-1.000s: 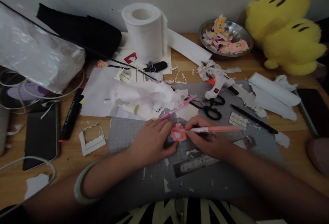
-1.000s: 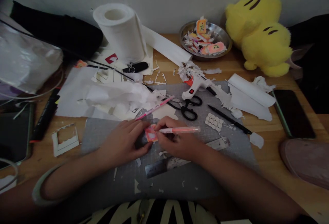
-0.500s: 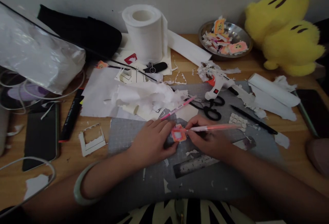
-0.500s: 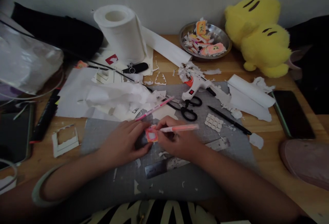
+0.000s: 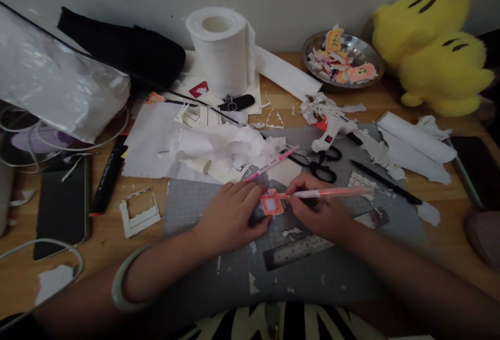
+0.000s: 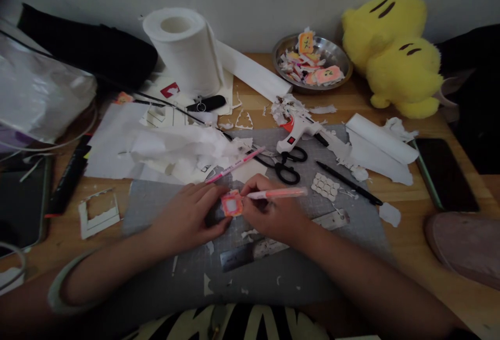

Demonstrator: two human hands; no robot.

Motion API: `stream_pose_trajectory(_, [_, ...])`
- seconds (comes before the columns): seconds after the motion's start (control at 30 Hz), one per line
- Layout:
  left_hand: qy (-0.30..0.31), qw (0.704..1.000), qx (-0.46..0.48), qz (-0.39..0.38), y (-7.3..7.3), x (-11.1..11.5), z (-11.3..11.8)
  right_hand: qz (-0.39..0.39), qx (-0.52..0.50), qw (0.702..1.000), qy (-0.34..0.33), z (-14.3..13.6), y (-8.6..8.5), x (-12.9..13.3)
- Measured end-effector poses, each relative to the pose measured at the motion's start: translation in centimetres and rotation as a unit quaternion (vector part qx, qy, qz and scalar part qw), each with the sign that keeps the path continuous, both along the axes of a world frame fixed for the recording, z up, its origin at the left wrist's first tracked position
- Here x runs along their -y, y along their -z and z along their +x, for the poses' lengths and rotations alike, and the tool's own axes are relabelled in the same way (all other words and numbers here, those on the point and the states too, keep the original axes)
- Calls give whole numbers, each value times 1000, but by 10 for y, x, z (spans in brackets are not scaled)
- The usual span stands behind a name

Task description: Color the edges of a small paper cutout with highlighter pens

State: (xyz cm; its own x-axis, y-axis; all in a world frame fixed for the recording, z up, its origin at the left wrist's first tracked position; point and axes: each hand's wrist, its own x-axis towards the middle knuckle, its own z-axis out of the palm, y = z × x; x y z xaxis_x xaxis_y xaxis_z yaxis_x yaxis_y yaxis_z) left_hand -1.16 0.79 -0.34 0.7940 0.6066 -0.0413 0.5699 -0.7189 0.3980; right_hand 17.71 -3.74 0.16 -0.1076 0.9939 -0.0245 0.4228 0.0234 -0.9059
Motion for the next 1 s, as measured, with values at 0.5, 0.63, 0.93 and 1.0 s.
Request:
stream_pose_trajectory(0.5, [-2,1000,0,-2,-1,0,0,6,-12,999,38,-1,2,-1])
stream_pose_trajectory(0.63, [-2,1000,0,-4,0,0,-1,30,-18,997,66,2,3,1])
stream_pose_trajectory(0.93, [-2,1000,-5,3,1,0,0,63,28,995,-67,3,0,3])
stream_pose_trajectory(1.0, [-1,1000,-2,6,1,0,-1,57,11,998,-25,4,1,3])
